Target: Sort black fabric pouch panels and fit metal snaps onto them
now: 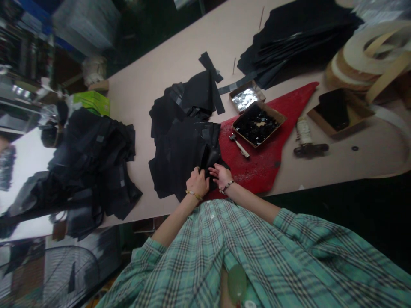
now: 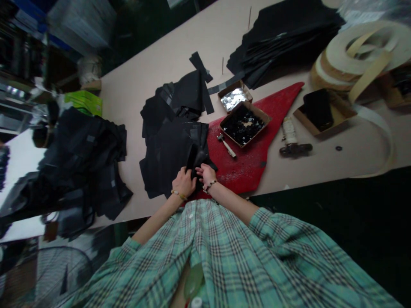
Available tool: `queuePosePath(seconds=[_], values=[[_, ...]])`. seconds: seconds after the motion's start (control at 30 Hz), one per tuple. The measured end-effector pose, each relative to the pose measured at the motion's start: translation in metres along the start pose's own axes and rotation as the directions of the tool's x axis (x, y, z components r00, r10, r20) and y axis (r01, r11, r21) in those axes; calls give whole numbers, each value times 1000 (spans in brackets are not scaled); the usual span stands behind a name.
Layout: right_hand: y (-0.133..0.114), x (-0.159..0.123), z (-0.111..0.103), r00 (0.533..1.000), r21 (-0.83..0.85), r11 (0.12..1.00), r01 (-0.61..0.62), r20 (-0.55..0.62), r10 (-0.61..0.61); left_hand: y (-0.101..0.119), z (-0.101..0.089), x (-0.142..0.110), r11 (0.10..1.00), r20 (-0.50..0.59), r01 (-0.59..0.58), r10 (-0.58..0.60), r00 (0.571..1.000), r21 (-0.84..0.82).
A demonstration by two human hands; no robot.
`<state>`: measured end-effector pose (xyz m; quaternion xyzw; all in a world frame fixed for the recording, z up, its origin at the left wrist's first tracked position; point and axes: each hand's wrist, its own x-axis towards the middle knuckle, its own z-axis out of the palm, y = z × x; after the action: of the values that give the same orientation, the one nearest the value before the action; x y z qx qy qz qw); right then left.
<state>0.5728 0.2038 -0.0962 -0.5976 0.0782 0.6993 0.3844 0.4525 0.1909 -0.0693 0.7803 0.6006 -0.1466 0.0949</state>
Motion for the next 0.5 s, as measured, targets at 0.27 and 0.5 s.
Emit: queuePosePath(seconds=[0.27, 0.5], values=[[-6, -3, -19, 998, 38, 999, -8, 55, 6, -100, -62, 7, 953, -70, 229, -247, 967, -200], [-3, -4, -13, 978, 16, 996, -86, 190, 82, -157, -152, -5, 887, -317, 438, -377, 870, 146]])
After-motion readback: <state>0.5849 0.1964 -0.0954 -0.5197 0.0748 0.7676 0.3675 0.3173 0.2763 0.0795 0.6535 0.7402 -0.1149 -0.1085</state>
